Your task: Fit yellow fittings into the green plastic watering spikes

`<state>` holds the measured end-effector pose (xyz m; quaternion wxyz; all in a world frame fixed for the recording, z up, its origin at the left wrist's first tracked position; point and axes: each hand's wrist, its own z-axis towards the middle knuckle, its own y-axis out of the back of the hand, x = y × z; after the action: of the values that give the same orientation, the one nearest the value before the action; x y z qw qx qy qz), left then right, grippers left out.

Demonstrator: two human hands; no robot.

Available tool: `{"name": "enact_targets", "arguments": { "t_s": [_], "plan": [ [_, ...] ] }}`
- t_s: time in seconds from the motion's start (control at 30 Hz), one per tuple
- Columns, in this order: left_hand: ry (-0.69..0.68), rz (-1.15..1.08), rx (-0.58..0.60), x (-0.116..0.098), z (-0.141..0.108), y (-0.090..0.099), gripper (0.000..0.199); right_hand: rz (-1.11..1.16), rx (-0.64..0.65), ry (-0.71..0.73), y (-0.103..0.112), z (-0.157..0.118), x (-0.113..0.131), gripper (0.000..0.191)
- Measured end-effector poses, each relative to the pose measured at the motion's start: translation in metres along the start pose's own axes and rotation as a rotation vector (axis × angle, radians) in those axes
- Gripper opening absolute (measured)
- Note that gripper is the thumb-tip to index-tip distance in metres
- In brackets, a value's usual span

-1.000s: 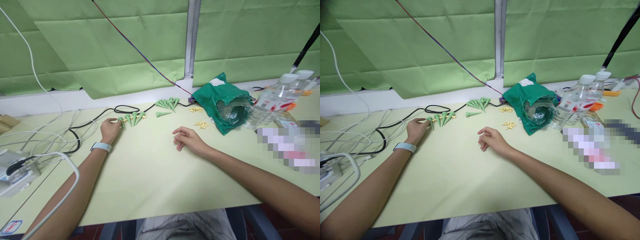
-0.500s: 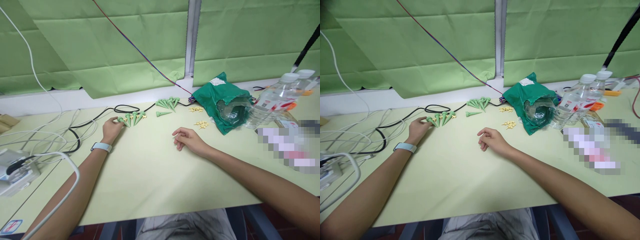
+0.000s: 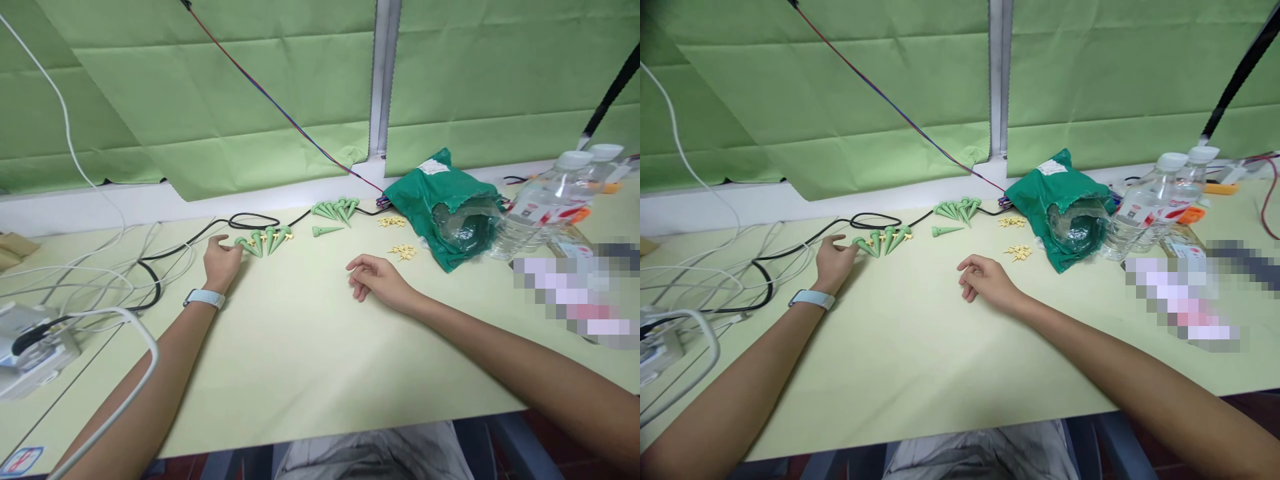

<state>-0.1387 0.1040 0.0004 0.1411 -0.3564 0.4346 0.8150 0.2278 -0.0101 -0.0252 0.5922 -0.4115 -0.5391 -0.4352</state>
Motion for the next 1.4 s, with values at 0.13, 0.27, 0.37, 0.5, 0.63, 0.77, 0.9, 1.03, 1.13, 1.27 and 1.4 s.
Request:
{"name": "enact_targets", "arguments": {
  "t_s": [0.13,0.27,0.37,0.5,0.63,0.77,0.9,1.03,1.13,1.27,1.4],
  "plan": [
    [-0.236,-0.026,-0.059,-0.012,-0.016,-0.006,0.034,-0.275,-0.123,0.085,0.009,0.024,-0.005,0.015],
    [-0.634,-0.046,0.122,-0.038,-0.046,-0.014,0.023,-0.726,-0.192,0.225,0.012,0.062,-0.006,0.019],
    [-0.817,-0.019,0.355,-0.053,-0.066,-0.014,0.037,-0.97,-0.224,0.277,0.009,0.091,-0.006,0.039],
    [-0.82,0.004,0.518,-0.058,-0.076,-0.011,0.046,-1.117,-0.208,0.253,0.001,0.121,-0.007,0.054],
    [-0.83,0.045,0.525,-0.054,-0.074,-0.012,0.034,-1.134,-0.17,0.238,-0.005,0.14,-0.008,0.047],
    [-0.835,0.035,0.545,-0.053,-0.073,-0.014,0.031,-1.098,-0.172,0.226,-0.011,0.147,-0.009,0.033],
    [-0.759,-0.096,0.486,-0.055,-0.075,-0.016,0.037,-0.987,-0.158,0.251,-0.021,0.14,-0.009,0.022],
    [-0.504,-0.345,0.441,-0.059,-0.076,-0.021,0.059,-0.826,-0.1,0.288,-0.037,0.121,-0.01,0.024],
    [-0.337,-0.518,0.586,-0.061,-0.077,-0.024,0.06,-0.551,-0.011,0.23,-0.048,0.103,-0.01,0.024],
    [-0.228,-0.64,0.67,-0.062,-0.079,-0.026,0.053,-0.279,0.072,0.134,-0.051,0.086,-0.005,0.023],
    [-0.116,-0.769,0.744,-0.061,-0.08,-0.029,0.051,-0.678,-0.037,0.215,-0.024,0.087,0.008,0.029]
  ]
}}
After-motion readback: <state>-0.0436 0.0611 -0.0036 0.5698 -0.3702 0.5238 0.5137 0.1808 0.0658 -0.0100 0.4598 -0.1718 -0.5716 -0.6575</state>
